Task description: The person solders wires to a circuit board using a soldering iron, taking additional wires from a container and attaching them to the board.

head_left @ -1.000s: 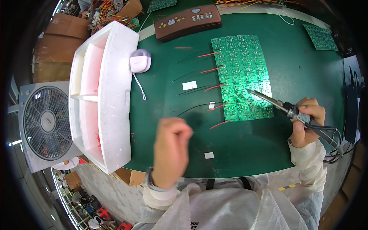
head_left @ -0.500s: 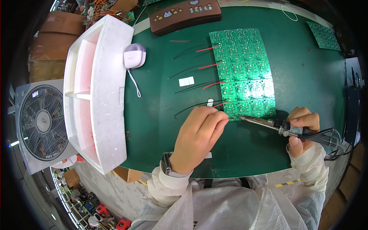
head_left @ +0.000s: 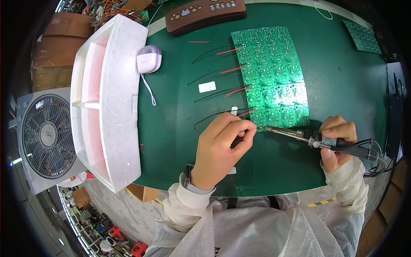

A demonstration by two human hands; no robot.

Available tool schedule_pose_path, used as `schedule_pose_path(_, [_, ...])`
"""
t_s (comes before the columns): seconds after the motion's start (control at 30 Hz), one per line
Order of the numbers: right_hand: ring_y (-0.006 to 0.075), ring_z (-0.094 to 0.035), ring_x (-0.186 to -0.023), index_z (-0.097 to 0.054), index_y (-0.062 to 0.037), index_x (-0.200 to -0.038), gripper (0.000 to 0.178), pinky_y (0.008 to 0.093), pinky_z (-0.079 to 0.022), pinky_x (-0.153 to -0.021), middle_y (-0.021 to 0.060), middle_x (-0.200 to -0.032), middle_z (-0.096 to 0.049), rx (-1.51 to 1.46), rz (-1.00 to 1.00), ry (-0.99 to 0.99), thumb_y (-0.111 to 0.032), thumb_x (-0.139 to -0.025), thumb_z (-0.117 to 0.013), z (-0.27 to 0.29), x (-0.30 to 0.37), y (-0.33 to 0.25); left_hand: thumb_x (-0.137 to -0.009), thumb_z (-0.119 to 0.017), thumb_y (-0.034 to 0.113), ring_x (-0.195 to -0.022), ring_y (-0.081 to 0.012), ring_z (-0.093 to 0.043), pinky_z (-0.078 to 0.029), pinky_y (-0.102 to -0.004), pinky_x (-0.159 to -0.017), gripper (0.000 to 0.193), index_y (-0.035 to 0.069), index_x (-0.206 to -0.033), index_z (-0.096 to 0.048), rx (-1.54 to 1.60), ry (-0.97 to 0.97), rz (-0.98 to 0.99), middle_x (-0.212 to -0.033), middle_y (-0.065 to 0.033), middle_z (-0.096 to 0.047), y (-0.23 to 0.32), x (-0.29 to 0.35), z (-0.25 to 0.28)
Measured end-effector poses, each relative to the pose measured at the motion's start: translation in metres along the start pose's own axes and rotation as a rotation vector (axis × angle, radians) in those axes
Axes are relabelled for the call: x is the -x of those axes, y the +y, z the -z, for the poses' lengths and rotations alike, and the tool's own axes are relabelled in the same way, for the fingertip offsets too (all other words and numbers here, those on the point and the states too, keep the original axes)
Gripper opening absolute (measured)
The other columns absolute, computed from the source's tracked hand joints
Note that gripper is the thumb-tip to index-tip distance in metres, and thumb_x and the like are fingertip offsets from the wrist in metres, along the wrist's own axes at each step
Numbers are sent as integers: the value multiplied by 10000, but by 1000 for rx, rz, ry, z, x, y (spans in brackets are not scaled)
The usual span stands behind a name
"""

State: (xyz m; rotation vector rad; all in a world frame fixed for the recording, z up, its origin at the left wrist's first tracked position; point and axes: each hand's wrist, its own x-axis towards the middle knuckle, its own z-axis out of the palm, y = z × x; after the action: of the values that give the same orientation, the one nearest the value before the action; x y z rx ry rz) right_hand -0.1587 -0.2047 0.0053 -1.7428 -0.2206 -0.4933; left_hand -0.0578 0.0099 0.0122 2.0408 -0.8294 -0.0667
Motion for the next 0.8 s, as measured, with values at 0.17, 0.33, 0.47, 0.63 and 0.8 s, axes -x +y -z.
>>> schedule_pose_path(0.17, [120,-440,-566,-451,-17,-882,269,233,-360,-512,82,-724,-494,1,-15,5,-109,-691,-616,0,0,-2,-615,-637,-43,-578,-174,-516,-427,-261,-486,147,28,-719,-561,5,9,-5,-691,-49,-509,1,-1,-1])
schedule_pose_path(0.33, [119,-438,-562,-453,-16,-881,262,234,-358,-508,79,-715,-492,1,3,3,-105,-693,-614,-1,-1,0,-608,-642,-39,-586,-190,-508,-422,-274,-505,150,28,-715,-560,-35,7,5,-688,-52,-510,2,0,-1])
schedule_pose_path(0.47, [118,-433,-554,-458,-15,-871,259,236,-355,-502,75,-703,-489,-2,-16,-6,-108,-690,-617,-1,-2,-1,-630,-646,-54,-539,-119,-522,-414,-224,-485,135,27,-724,-593,-71,4,-16,-687,-47,-531,1,0,0])
schedule_pose_path(0.63, [119,-432,-552,-460,-12,-869,260,237,-354,-497,77,-698,-489,11,-24,-3,-112,-687,-618,-1,-2,-1,-618,-644,-60,-583,-143,-526,-420,-234,-483,138,25,-711,-587,-114,30,-63,-674,-48,-526,1,0,-2])
schedule_pose_path(0.8, [121,-437,-553,-460,-12,-868,261,238,-358,-496,83,-704,-493,11,-35,-1,-113,-686,-617,-1,-2,-1,-603,-639,-67,-608,-165,-532,-429,-251,-520,151,27,-709,-586,-124,41,-75,-672,-47,-535,0,0,-1])
